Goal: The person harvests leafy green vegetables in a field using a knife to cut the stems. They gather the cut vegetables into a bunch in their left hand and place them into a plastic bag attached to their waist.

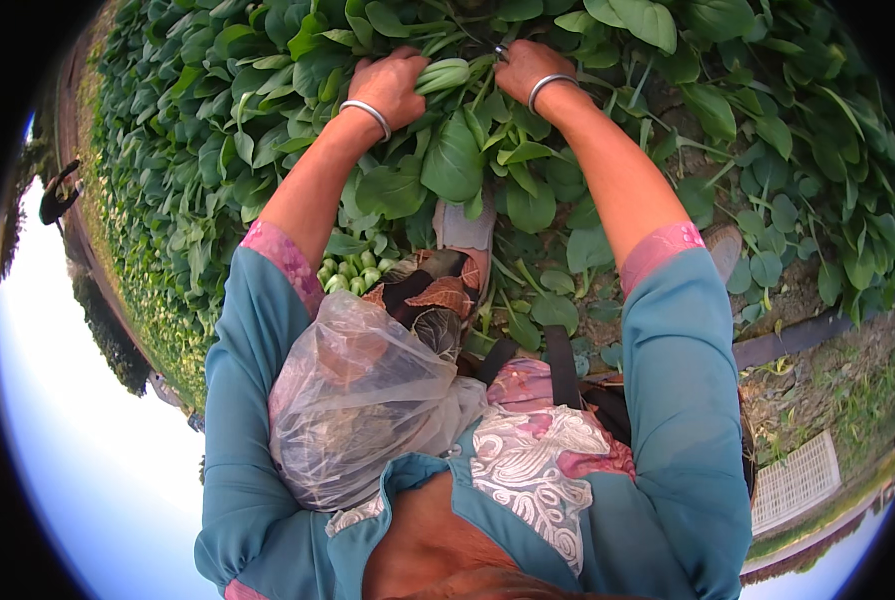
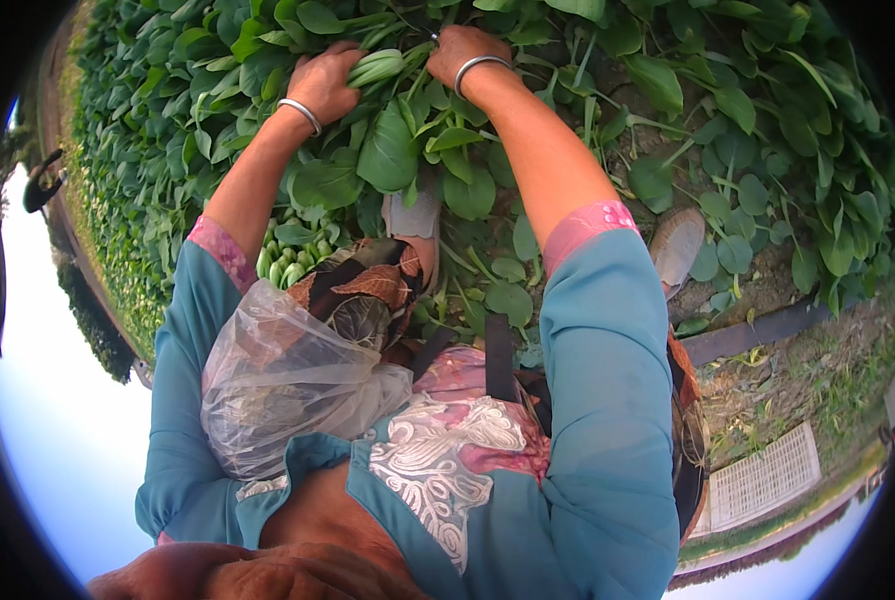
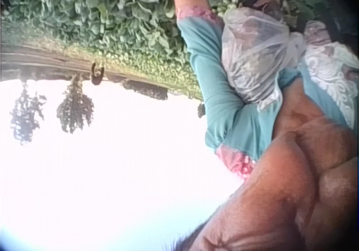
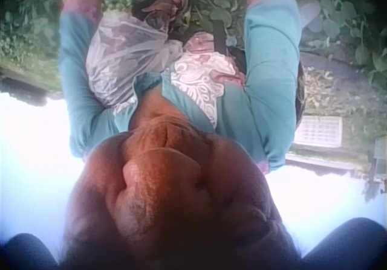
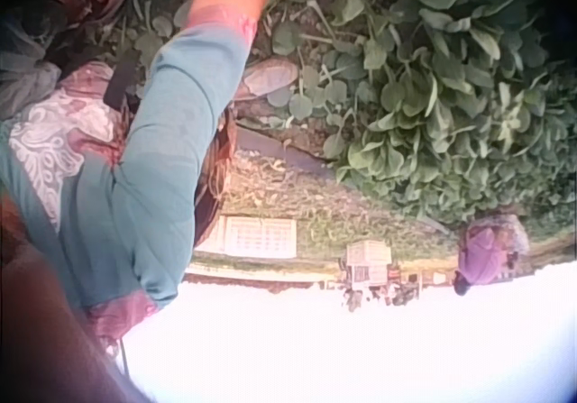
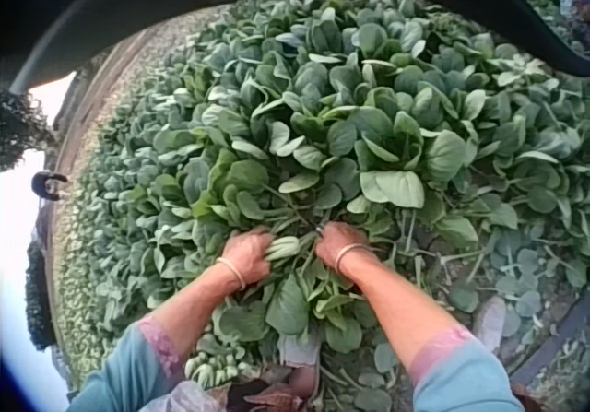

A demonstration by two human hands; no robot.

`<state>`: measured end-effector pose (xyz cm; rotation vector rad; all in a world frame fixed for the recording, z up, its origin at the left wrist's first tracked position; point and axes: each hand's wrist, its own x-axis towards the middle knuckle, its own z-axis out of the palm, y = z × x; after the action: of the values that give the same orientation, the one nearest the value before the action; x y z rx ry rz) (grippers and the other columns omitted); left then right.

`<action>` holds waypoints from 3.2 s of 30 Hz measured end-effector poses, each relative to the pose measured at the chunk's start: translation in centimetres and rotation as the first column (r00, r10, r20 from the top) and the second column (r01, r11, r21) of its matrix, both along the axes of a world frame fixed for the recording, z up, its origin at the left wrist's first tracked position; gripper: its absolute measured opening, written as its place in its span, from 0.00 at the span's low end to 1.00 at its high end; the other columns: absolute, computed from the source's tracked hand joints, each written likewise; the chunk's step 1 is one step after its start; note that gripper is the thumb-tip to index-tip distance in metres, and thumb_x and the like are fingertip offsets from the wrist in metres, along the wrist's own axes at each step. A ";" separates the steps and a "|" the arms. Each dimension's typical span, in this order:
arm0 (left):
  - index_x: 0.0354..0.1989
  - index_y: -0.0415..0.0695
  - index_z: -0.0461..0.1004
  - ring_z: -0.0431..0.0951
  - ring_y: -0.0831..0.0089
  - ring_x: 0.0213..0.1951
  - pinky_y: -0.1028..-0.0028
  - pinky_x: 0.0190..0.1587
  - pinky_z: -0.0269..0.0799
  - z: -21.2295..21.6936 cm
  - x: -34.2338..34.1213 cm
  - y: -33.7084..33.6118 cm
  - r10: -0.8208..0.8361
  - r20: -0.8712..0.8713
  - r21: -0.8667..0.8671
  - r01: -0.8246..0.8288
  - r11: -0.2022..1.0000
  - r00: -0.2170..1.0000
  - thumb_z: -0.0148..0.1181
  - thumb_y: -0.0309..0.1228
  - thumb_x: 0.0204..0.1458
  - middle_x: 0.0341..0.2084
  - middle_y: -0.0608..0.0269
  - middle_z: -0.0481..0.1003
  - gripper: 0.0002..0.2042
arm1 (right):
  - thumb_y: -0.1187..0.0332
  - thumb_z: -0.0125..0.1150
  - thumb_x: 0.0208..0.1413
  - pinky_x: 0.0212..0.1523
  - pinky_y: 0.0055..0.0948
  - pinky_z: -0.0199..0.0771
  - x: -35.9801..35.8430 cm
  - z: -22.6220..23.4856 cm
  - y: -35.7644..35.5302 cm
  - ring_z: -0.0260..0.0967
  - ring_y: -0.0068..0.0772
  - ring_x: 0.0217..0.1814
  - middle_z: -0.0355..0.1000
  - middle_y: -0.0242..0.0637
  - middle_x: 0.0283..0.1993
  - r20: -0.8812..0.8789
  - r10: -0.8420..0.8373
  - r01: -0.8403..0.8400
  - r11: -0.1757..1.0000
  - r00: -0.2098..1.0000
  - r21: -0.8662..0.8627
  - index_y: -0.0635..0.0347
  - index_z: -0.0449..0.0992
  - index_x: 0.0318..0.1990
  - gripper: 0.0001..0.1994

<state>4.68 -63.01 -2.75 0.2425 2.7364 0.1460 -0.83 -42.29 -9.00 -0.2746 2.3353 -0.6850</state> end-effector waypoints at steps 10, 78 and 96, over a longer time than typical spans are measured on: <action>0.51 0.47 0.76 0.75 0.58 0.50 0.60 0.54 0.64 0.7 1.3 -0.4 0.063 -0.191 0.096 -0.045 0.994 0.980 0.59 0.27 0.39 0.54 0.62 0.73 0.24 | 0.59 0.55 0.52 0.48 0.44 0.75 0.7 -0.1 0.6 0.75 0.52 0.48 0.78 0.47 0.46 -0.010 0.003 -0.002 1.000 1.000 0.019 0.57 0.80 0.44 0.17; 0.51 0.39 0.73 0.77 0.52 0.48 0.62 0.51 0.73 0.3 2.5 5.6 -0.043 0.237 -0.070 0.061 0.996 0.970 0.56 0.27 0.38 0.54 0.48 0.72 0.25 | 0.55 0.57 0.55 0.47 0.45 0.73 4.2 -0.9 5.3 0.75 0.50 0.45 0.78 0.44 0.39 -0.141 -0.002 0.002 1.000 0.990 -0.001 0.54 0.78 0.40 0.14; 0.42 0.42 0.75 0.78 0.56 0.44 0.60 0.45 0.73 0.3 4.1 5.1 -0.081 -0.014 0.056 0.082 0.995 0.997 0.58 0.28 0.38 0.46 0.56 0.76 0.18 | 0.63 0.58 0.51 0.44 0.43 0.75 4.5 -0.9 4.7 0.76 0.50 0.43 0.78 0.47 0.39 -0.159 0.012 -0.012 1.000 0.987 0.002 0.61 0.77 0.39 0.12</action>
<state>8.74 -57.92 -2.49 0.3718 2.7316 0.1998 3.66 -37.64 -9.90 -0.3540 2.4828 -0.6785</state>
